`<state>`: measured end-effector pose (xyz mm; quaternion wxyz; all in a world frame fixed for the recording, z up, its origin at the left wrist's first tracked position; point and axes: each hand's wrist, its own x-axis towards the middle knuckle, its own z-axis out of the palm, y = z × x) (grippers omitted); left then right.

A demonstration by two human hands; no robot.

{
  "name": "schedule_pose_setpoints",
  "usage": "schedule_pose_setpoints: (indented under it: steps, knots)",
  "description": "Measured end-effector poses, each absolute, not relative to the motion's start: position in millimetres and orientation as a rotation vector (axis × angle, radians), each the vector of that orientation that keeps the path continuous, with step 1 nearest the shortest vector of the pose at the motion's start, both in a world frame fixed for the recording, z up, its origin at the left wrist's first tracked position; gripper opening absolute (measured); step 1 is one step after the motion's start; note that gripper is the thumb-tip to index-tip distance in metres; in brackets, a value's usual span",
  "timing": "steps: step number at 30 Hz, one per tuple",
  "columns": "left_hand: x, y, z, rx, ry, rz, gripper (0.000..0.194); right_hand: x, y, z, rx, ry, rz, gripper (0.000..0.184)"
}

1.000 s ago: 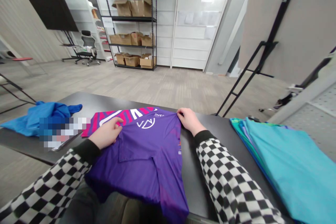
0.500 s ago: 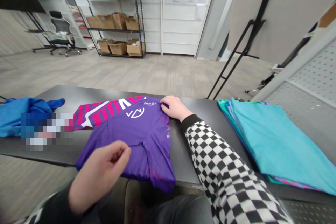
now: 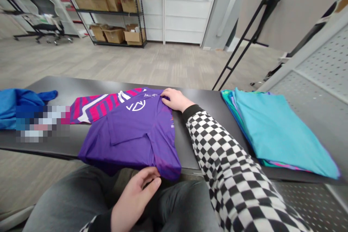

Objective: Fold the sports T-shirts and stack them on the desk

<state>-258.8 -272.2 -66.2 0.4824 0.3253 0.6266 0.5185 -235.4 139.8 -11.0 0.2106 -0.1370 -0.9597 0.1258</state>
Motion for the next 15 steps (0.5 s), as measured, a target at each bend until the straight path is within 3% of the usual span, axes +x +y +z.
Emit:
schedule_pose_setpoints:
  steps: [10, 15]
  knots:
    - [-253.0, -279.8, -69.4, 0.887, 1.647, 1.153, 0.029, -236.6, 145.6, -15.2, -0.368, -2.659, 0.363, 0.030]
    - [-251.3, -293.5, -74.1, 0.501, 1.286, 1.411, 0.057, -236.2, 145.2, -14.8, -0.390, -2.667, 0.357, 0.032]
